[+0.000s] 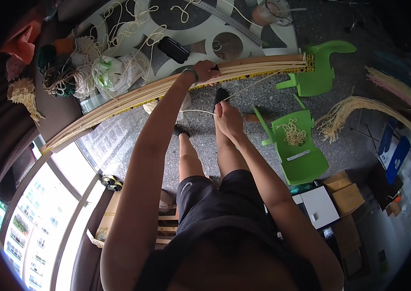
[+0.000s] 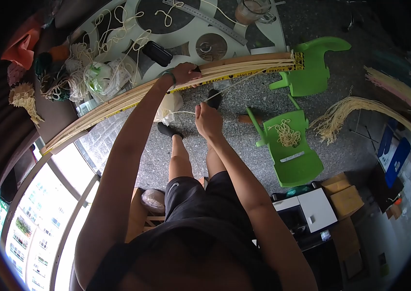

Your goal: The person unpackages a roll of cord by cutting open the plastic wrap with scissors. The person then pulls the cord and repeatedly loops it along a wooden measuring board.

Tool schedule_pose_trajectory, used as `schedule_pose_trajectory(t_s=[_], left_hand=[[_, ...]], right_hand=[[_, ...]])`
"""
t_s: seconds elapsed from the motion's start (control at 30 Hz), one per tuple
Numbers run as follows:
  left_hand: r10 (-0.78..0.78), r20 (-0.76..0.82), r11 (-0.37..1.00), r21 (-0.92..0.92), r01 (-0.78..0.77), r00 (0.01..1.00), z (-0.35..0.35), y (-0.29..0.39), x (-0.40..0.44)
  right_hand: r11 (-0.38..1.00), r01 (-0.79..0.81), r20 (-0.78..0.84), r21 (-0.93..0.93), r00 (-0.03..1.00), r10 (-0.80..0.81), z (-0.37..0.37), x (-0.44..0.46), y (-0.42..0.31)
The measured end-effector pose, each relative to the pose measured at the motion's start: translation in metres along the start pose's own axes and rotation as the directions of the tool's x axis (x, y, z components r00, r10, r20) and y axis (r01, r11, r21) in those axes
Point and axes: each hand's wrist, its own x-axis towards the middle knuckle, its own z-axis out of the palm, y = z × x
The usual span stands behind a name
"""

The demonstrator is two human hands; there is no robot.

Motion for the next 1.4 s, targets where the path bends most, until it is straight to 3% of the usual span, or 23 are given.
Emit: schedule_pose_trajectory(t_s=[0.13,0.47,0.63,0.77,0.83,1.03,1.17,1.37,1.4], left_hand=[[-0.035,0.069,0.993,-0.110,0.042,0.997,0.000,0.000,0.001],[-0.007,0.122,0.994,-0.107,0.020,0.993,-0.002,0.006,-0.003],[-0.031,0.119,1.000,0.004,0.031,0.992,-0.002,0.011,-0.002],[-0.029,0.140,0.999,-0.013,0.032,0.990,-0.002,0.011,0.000],[0.017,0.075,0.978,0.204,-0.033,0.997,-0.001,0.007,0.004],[0.078,0.020,0.976,0.200,-0.080,0.997,0.002,0.002,0.006],[0.132,0.014,0.974,0.186,-0.132,0.991,0.004,-0.001,0.009],[0.017,0.061,0.974,0.226,-0.030,0.998,-0.005,0.011,0.005],[0.010,0.076,0.992,0.123,-0.019,0.997,-0.004,0.009,0.005]], right_hand=[[1.000,0.020,-0.021,0.011,1.000,-0.020,0.001,0.000,0.000],[0.999,-0.009,-0.013,0.039,1.000,0.010,0.000,-0.002,-0.002],[0.999,-0.006,-0.023,0.037,1.000,0.006,0.001,-0.004,0.000],[0.999,0.003,-0.012,0.033,1.000,-0.002,-0.002,-0.004,0.000],[0.999,0.001,-0.010,0.040,1.000,-0.001,-0.001,-0.005,0.000],[0.999,0.028,-0.031,0.037,0.999,-0.027,-0.001,-0.006,0.001],[0.997,-0.056,0.000,0.062,0.998,0.057,-0.001,-0.007,-0.001],[0.996,-0.049,0.005,0.077,0.999,0.049,-0.004,-0.007,-0.002],[0.997,-0.047,0.035,0.065,0.998,0.045,-0.004,-0.007,-0.002]])
